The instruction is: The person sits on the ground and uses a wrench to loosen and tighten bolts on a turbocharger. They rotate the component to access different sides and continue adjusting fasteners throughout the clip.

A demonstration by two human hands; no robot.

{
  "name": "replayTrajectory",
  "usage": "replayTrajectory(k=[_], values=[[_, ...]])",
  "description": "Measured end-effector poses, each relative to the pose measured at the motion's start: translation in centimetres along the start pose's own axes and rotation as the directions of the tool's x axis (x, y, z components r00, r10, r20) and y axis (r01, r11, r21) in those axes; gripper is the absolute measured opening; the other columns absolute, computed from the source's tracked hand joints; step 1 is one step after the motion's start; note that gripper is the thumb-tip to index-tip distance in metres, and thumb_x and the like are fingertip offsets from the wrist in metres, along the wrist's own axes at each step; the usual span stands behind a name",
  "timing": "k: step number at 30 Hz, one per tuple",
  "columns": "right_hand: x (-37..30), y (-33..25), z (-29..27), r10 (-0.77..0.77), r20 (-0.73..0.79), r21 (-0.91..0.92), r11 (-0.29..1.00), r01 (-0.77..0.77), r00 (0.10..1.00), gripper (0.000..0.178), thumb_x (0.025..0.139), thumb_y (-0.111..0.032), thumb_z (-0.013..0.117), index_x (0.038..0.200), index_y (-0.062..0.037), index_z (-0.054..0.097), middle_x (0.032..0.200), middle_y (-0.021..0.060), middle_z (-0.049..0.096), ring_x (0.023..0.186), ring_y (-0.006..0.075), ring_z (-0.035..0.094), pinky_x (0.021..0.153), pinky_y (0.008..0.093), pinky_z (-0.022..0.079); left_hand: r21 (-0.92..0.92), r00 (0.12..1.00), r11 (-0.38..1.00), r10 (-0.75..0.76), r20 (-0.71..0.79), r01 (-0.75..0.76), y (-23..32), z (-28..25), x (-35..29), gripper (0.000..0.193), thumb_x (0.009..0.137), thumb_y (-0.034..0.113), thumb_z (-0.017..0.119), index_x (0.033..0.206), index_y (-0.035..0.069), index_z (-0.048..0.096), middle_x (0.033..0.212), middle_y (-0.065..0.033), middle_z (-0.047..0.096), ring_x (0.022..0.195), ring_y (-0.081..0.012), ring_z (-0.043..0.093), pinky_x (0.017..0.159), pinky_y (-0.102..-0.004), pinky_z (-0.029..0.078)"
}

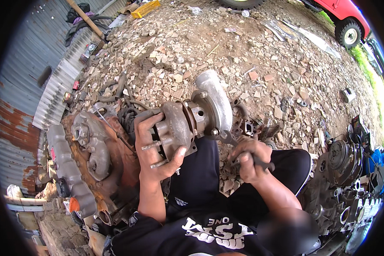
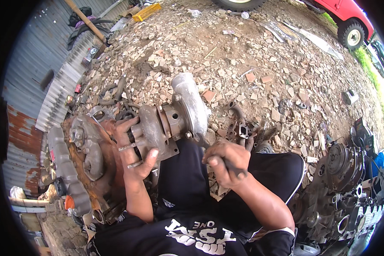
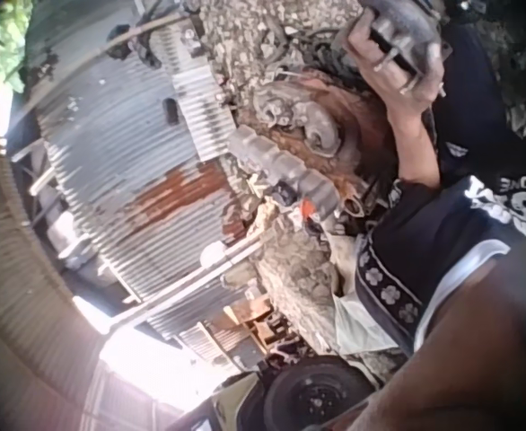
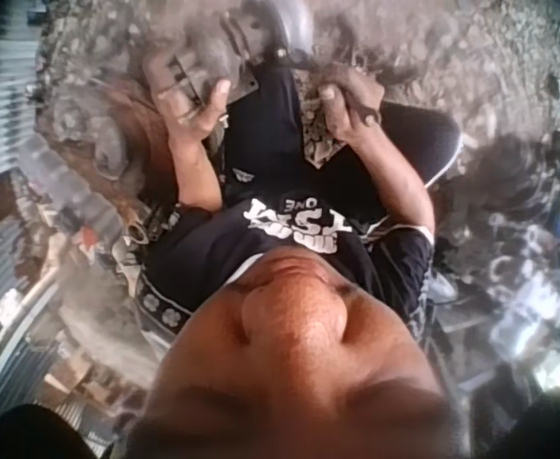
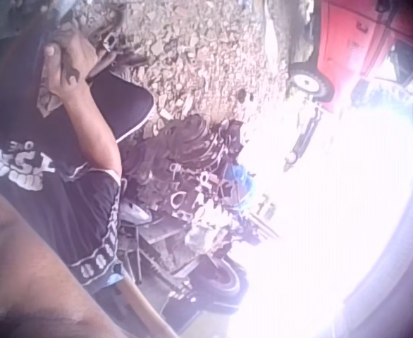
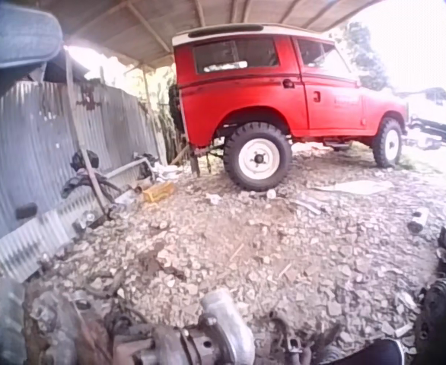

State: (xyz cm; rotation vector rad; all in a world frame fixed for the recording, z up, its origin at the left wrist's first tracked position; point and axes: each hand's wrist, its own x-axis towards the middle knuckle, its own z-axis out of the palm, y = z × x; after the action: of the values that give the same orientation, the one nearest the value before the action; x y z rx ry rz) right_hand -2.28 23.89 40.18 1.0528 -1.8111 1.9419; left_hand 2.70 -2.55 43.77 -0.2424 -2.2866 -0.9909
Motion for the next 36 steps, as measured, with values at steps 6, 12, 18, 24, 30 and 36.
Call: replayTrajectory(k=[6,12,18,24,30,36], values=[[-0.6,0.9,0.5,-0.172,0.219,-0.234,0.946,0.223,0.960,0.013,0.084,0.000,0.074,0.097,-0.0016,0.071,0.089,0.0105,0.075,0.076,0.0280,0.074,0.069,0.0373,0.060,-0.110,0.989,0.983,-0.147,-0.010,0.145,-0.1,0.1,-0.5,0.080,0.071,0.038,0.082,0.132,-0.004,0.052,0.122,-0.0234,0.053,0.112,-0.0380,0.056,0.099,-0.0485,0.047],[-0.7,0.7,2.1,-0.185,0.137,-0.318,0.922,0.220,0.973,0.020,0.081,0.004,0.074,0.100,-0.0016,0.070,0.091,0.0110,0.075,0.079,0.0282,0.075,0.070,0.0367,0.060,-0.049,0.999,0.999,-0.025,-0.026,0.024,-0.2,0.2,0.0,0.078,0.071,0.036,0.082,0.130,-0.004,0.053,0.121,-0.0229,0.053,0.111,-0.0376,0.056,0.097,-0.0484,0.047],[-1.4,1.6,4.3,-0.118,-0.001,-0.314,0.943,0.112,0.993,0.007,0.090,0.003,0.069,0.096,-0.0006,0.068,0.084,0.0104,0.072,0.073,0.0266,0.072,0.064,0.0355,0.057,-0.023,0.999,0.999,-0.032,-0.042,0.031,0.1,0.5,0.1,0.077,0.071,0.036,0.081,0.130,-0.003,0.053,0.119,-0.0226,0.054,0.108,-0.0377,0.056,0.096,-0.0479,0.047],[6.4,-2.9,0.2,0.554,0.194,0.012,0.824,-0.567,0.809,0.027,0.107,-0.017,0.051,0.087,-0.0018,0.062,0.062,-0.0034,0.048,0.049,0.0045,0.038,0.045,0.0265,0.029,0.009,1.000,1.000,-0.001,-0.021,0.001,0.1,0.3,0.1,0.077,0.070,0.037,0.082,0.130,-0.002,0.054,0.119,-0.0224,0.055,0.106,-0.0380,0.057,0.093,-0.0481,0.048],[2.4,-1.5,-0.3,0.667,-0.158,0.591,0.655,-0.472,0.728,0.026,0.100,-0.026,0.050,0.086,-0.0042,0.054,0.071,0.0027,0.044,0.050,0.0099,0.040,0.043,0.0293,0.032,0.023,0.995,0.995,0.100,0.005,-0.100,1.2,0.6,0.6,0.075,0.069,0.036,0.084,0.129,0.000,0.056,0.118,-0.0210,0.055,0.104,-0.0377,0.059,0.090,-0.0476,0.049],[0.8,-0.3,-1.7,-0.085,-0.009,-0.024,0.996,0.085,0.996,0.036,0.100,-0.022,0.048,0.079,0.0024,0.062,0.066,0.0123,0.066,0.050,0.0209,0.062,0.051,0.0315,0.051,0.058,0.989,0.988,0.142,0.032,-0.144,1.9,0.5,0.7,0.075,0.069,0.033,0.084,0.130,-0.001,0.056,0.120,-0.0211,0.057,0.105,-0.0384,0.058,0.089,-0.0487,0.050]])
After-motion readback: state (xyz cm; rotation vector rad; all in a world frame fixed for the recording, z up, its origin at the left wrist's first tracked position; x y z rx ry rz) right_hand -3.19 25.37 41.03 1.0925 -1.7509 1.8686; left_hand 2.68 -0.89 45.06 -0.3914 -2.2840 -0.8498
